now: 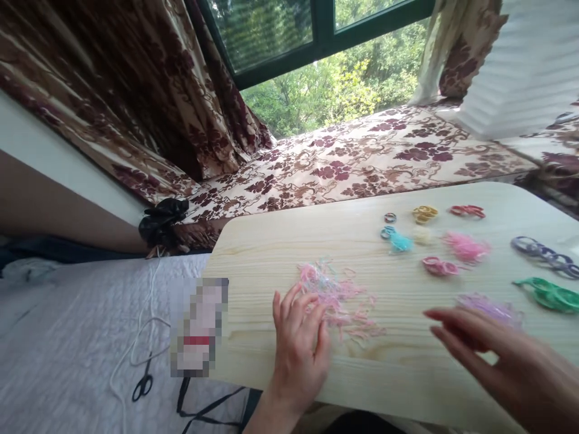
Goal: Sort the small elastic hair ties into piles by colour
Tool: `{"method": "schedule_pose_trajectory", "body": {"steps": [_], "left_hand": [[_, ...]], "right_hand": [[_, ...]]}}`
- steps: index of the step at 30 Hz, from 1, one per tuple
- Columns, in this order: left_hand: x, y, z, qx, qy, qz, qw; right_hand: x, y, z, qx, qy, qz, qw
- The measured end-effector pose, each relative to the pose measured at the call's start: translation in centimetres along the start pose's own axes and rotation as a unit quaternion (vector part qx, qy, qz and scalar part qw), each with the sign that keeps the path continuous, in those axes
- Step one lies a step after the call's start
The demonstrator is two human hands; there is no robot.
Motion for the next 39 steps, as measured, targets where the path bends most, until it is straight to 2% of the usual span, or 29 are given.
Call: {"method": "schedule_pose_trajectory", "body": {"steps": [3,7,12,18,24,28,35,39], "left_hand": [[-0.1,0.3,1.5,-0.041,0.020,-0.035,0.998],[-0.8,0.8,1.8,-0.081,0.004,-0.064,0.995],[-1.8,0.8,0.9,-0.066,-0.041,-0.063,0.995],[-1.3,1.7,1.3,-0.037,-0.048,-0.005,0.998],[-0.9,3.0,2.3,-0.083,-0.033,-0.044,0.995],[-1.1,3.0,2.2,-0.091,-0.040,-0.051,0.994],[-1.3,3.1,2.1,-0.077,-0.027,-0.028,0.996],[-1.2,3.1,2.0,-0.062,-0.019,-0.011,0.998]], "right_hand": [[-3.0,0.5,-3.6,0.051,-0.069,-0.017,0.996],[-4.4,-0.1,-5.2,0.058,-0.083,0.005,0.995],[-4.9,-0.1,-5.1,0.069,-0.080,0.032,0.994],[-5.1,0.3,-5.1,0.088,-0.067,0.032,0.993],[-5.1,0.3,-5.3,0.112,-0.053,0.020,0.992],[-5.2,0.2,-5.2,0.097,-0.033,0.043,0.994],[-5.0,0.6,-5.5,0.141,-0.055,0.062,0.986],[-5.2,0.6,-5.6,0.152,-0.033,0.049,0.987]]}}
Point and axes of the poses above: each hand's wrist, its own y-axis away from the middle knuckle, its own x-axis out of the back of the hand, z = x × y, the point moved 3 cm from there along -y, towards the middle knuckle, and after that the axes turned 7 degrees about -x, right-handed, at the moved point
